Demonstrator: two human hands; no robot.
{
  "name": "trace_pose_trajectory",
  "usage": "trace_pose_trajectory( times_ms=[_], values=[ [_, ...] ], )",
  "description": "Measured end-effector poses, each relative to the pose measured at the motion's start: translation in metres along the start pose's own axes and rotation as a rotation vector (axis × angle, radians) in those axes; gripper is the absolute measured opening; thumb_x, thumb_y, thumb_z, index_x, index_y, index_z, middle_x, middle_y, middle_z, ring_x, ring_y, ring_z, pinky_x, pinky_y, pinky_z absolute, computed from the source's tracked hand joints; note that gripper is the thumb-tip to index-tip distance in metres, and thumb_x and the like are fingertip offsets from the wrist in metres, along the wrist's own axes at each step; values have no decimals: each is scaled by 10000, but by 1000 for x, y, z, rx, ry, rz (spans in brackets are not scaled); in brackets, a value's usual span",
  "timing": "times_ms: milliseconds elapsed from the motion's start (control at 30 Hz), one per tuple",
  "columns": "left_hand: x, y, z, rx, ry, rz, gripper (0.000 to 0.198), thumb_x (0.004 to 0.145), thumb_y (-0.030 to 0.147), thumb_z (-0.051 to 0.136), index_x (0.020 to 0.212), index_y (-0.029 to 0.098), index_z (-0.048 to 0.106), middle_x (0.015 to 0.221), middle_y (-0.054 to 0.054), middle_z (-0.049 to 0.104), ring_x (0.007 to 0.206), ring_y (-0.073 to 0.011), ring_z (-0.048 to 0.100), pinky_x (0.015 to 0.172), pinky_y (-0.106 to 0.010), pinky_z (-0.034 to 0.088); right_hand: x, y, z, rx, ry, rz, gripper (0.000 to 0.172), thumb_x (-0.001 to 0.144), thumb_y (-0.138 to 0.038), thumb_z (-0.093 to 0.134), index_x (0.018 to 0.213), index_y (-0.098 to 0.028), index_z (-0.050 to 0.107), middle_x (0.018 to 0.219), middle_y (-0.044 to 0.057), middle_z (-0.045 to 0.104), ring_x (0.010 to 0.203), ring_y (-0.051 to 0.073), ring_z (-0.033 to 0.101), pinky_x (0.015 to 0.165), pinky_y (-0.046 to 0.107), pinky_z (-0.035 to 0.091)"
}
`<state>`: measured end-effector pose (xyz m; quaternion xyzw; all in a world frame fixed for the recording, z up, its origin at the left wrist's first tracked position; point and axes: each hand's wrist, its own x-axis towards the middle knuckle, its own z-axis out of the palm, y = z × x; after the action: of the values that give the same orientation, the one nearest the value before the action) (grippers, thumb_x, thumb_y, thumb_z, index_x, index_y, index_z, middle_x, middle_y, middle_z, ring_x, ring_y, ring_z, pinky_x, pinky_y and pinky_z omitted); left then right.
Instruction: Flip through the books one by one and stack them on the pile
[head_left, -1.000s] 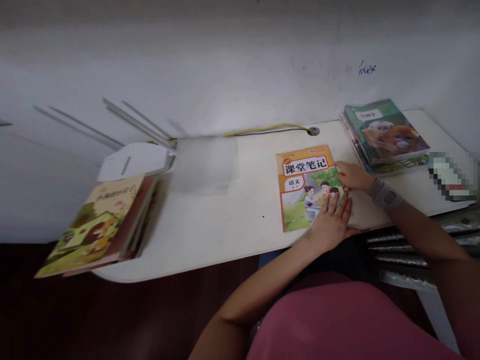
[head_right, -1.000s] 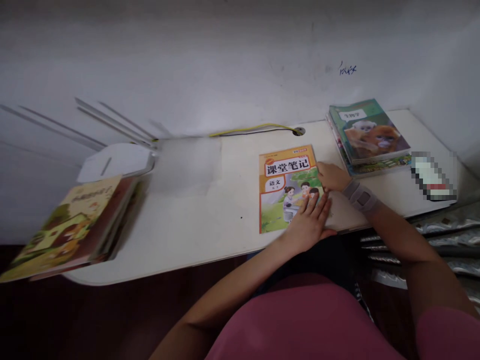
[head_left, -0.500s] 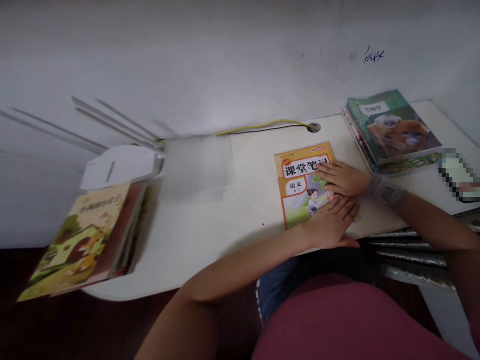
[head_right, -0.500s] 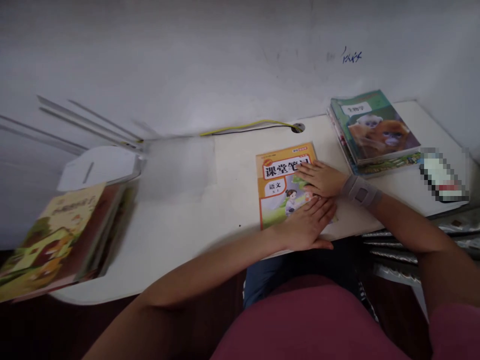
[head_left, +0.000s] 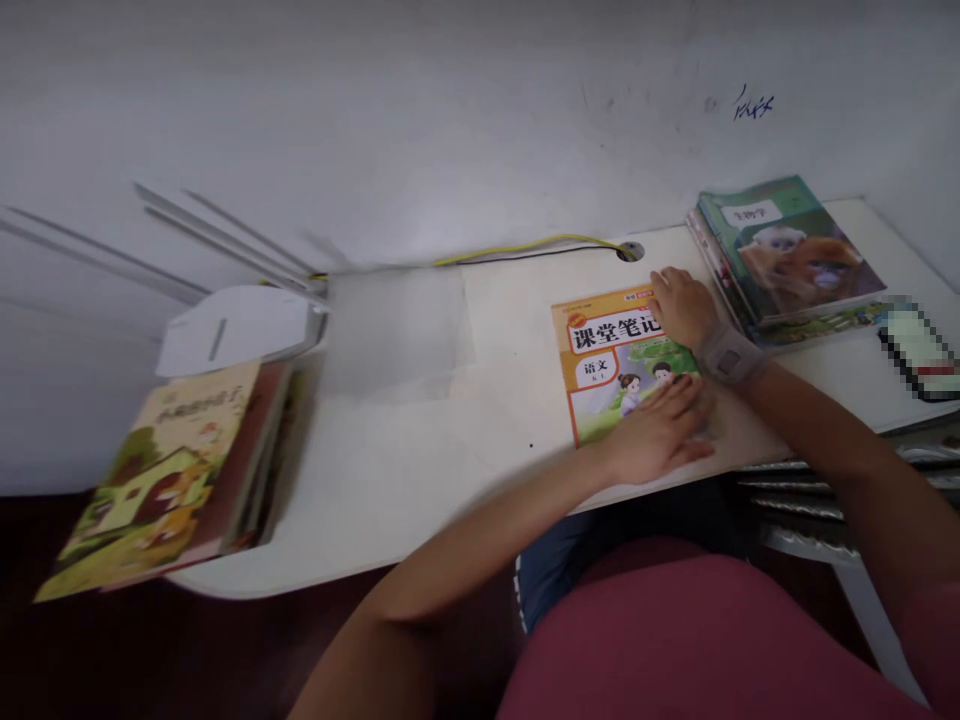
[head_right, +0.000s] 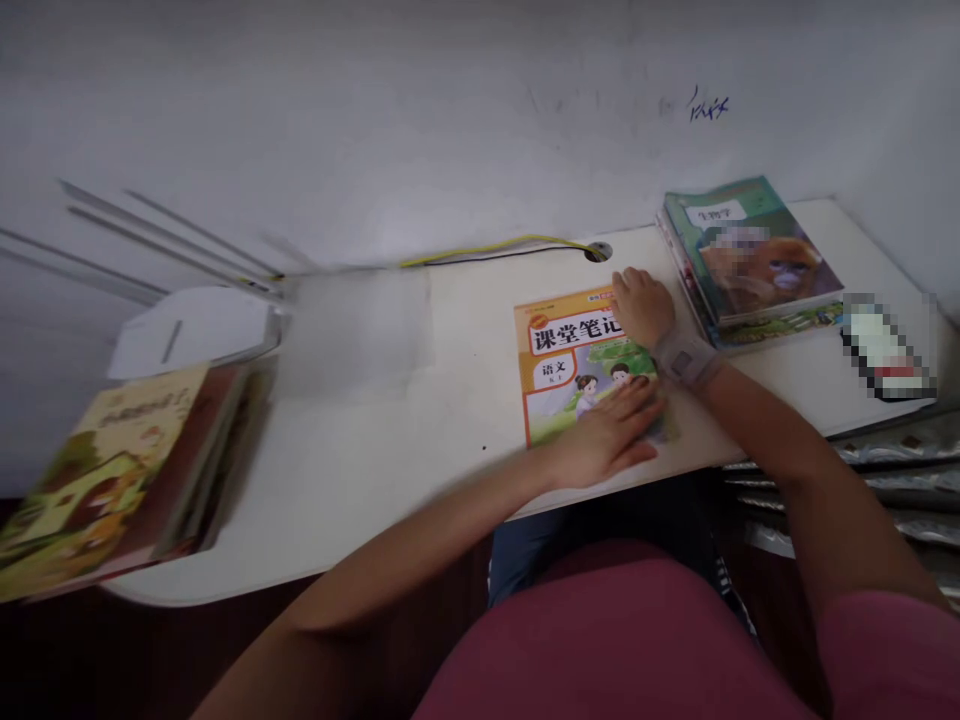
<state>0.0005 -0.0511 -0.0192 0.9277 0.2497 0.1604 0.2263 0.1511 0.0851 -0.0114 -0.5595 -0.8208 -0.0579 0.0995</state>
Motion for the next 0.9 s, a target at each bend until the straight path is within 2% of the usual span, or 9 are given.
trace_pose_trajectory(
  times_ms=[67,133,200,267,367,433,600,733,900],
  values=[
    [-19,-14,-9,-131,234,-157,503,960,400,422,1382,126,434,1516,-200,337,1431,-280,270,1151,-463,258,-27,1,-11,-3,-23,79,313,910,-289,451,1107,-84,584,1125,211,627,1024,311,578,805,386,439],
    [-42,-29,-20,-273,543,-432,490,922,346,505,1374,172,430,1505,-167,359,1425,-278,280,1151,-493,259,-53,6,-17,73,-101,125,221,890,-302,503,997,-135,601,990,150,672,875,256,617,725,334,437],
    [-61,-40,-30,-529,754,-715,503,869,303,589,1336,171,459,1441,-166,435,1380,-294,361,1122,-496,318,-72,11,-17,189,-162,149,160,875,-320,541,920,-177,600,852,81,690,771,211,625,684,300,423],
    [-71,-45,-40,-859,849,-883,467,829,232,633,1271,146,506,1343,-166,523,1267,-282,503,1063,-456,411,-83,16,-14,294,-174,167,139,862,-333,567,862,-197,595,767,39,684,716,185,620,662,283,411],
    [-69,-44,-54,-1213,928,-911,334,772,101,663,1099,119,593,1181,-128,623,1029,-198,648,936,-335,516,-88,20,-10,375,-148,199,138,837,-332,595,795,-201,592,736,23,676,680,170,605,632,277,394],
    [-63,-43,-61,-1336,908,-901,246,750,60,674,987,100,621,1051,-113,673,899,-158,675,827,-266,551,-88,22,-9,402,-144,211,134,821,-324,607,772,-199,594,736,24,676,673,167,598,620,276,387],
    [-50,-46,-64,-1432,565,-952,259,718,125,750,956,72,662,850,-126,724,740,-177,694,526,-190,523,-86,26,-6,461,-139,197,108,809,-288,594,758,-194,608,753,35,682,699,170,605,645,276,398],
    [-49,-48,-57,-1343,580,-972,312,656,175,810,915,70,672,765,-109,726,623,-152,674,390,-149,408,-85,29,-3,492,-131,185,117,804,-291,586,742,-193,607,728,35,676,676,165,591,628,274,394],
    [-49,-45,-55,-1155,603,-947,357,645,327,812,864,92,656,755,-87,725,659,-179,681,549,-234,511,-83,33,-1,586,-141,176,143,789,-313,580,712,-194,600,674,19,654,652,155,576,600,261,394]
  ],
)
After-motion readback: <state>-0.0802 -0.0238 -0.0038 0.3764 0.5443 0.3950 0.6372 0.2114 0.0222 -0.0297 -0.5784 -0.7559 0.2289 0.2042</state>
